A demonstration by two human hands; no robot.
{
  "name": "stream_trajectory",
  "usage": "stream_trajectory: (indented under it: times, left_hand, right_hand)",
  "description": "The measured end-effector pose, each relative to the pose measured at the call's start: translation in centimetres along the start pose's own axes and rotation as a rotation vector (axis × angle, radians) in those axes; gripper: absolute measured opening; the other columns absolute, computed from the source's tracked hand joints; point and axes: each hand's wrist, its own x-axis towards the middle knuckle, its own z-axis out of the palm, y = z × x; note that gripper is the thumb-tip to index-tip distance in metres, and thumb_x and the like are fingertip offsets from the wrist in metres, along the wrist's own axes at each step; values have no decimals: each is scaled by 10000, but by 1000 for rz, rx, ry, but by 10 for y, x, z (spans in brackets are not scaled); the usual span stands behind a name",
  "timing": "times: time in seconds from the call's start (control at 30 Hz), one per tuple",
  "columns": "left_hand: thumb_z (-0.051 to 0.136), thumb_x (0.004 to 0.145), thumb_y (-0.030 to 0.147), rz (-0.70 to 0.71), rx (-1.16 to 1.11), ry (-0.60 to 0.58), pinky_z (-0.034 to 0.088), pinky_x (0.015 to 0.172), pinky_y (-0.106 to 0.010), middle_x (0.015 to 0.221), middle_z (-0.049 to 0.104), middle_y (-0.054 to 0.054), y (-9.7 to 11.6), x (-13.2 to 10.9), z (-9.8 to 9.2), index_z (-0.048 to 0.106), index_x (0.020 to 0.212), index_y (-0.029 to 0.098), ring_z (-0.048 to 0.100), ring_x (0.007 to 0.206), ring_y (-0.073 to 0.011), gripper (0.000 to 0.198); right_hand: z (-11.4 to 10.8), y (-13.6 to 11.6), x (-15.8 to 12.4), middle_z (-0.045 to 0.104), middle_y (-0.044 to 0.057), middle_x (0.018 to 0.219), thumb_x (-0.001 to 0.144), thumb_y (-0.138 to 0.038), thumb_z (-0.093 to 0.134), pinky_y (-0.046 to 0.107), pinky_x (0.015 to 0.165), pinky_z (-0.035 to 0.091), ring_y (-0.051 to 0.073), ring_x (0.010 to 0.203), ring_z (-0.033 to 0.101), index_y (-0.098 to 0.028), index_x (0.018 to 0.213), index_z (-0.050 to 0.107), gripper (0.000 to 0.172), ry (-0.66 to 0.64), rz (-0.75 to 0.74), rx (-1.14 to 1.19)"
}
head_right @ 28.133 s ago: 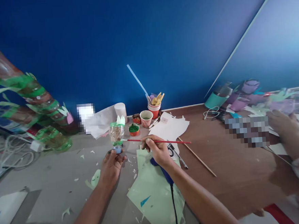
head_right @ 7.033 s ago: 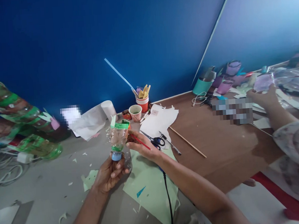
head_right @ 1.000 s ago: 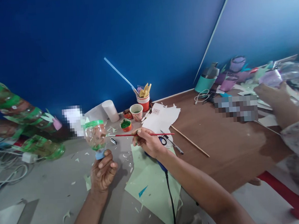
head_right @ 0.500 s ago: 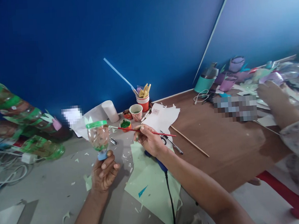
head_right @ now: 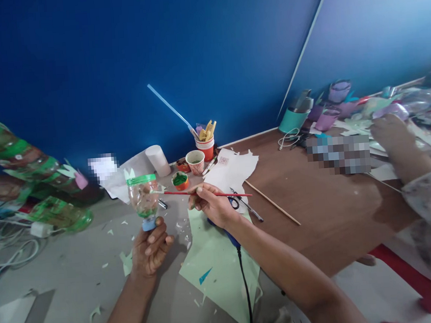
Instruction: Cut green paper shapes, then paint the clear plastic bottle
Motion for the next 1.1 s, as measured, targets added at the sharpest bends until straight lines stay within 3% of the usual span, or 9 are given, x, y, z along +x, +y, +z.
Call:
stream_trajectory:
  times: [0.7, 1.1]
  left_hand:
    - [247, 991, 218, 17, 159, 228, 589, 672, -309, 507, 475, 49, -3, 5, 14, 669, 805, 78, 351, 296, -18, 482]
    - [262, 990, 252, -9, 256, 297, 580, 675, -323, 501, 488, 48, -4, 6, 22, 636, 762, 109, 336, 298, -36, 460]
  right_hand:
    - [0, -8, 1, 621, 16, 534, 756, -415, 680, 250, 491, 306, 134, 514, 541, -177, 759, 675, 237, 31, -86, -106]
    - [-2, -13, 3, 640, 18, 510, 743, -424, 695, 254, 484, 300, 127, 490, 546, -175, 731, 677, 250, 41, -110, -142]
